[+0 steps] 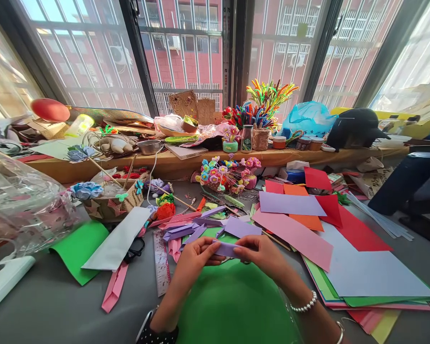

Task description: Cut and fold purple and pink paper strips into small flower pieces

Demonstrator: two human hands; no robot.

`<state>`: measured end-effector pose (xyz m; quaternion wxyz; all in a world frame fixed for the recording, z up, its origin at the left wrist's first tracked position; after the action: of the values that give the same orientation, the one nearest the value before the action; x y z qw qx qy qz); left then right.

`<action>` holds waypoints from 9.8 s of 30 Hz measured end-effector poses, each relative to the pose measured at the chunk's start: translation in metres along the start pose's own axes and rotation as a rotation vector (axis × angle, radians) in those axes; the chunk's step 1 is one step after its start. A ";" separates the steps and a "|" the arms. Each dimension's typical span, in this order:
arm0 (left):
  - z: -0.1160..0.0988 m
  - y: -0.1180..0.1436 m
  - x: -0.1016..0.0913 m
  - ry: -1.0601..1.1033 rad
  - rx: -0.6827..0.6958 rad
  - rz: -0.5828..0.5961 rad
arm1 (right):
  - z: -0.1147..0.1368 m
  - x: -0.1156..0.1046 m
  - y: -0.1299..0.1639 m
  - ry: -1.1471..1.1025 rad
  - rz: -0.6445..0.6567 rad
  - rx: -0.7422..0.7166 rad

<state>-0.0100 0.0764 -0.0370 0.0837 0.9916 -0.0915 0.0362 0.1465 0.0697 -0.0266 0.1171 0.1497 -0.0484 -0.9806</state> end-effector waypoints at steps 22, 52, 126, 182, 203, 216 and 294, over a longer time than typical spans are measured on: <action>-0.007 0.006 0.013 -0.110 0.074 0.089 | 0.010 0.000 0.004 0.150 -0.084 -0.003; -0.012 0.008 0.015 -0.355 0.190 0.151 | 0.013 0.003 0.009 0.290 -0.091 -0.057; -0.039 0.018 0.000 -1.006 0.685 -0.018 | 0.033 -0.017 0.021 0.568 -0.288 -0.374; -0.034 0.014 -0.013 -1.085 0.746 -0.006 | 0.026 -0.019 0.016 0.627 -0.226 -0.338; -0.024 0.011 -0.009 -0.259 0.255 -0.109 | 0.020 -0.024 0.011 0.316 -0.112 -0.202; -0.023 0.009 -0.006 -0.155 0.241 -0.080 | 0.018 -0.008 0.009 0.138 -0.083 -0.109; -0.007 0.011 0.014 -0.102 0.055 0.075 | 0.008 0.006 0.006 -0.057 0.030 0.000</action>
<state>0.0011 0.0642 -0.0275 0.0503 0.9900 -0.1315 -0.0085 0.1396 0.0632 -0.0202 0.1301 0.1210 -0.0542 -0.9826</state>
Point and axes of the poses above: each hand's wrist, its own y-axis away from the middle knuckle, its own x-axis out of the palm, z = x × y, the point moved 5 cm from there along -y, towards the middle knuckle, and after that the axes turned 5 degrees about x, right-handed, at the moved point
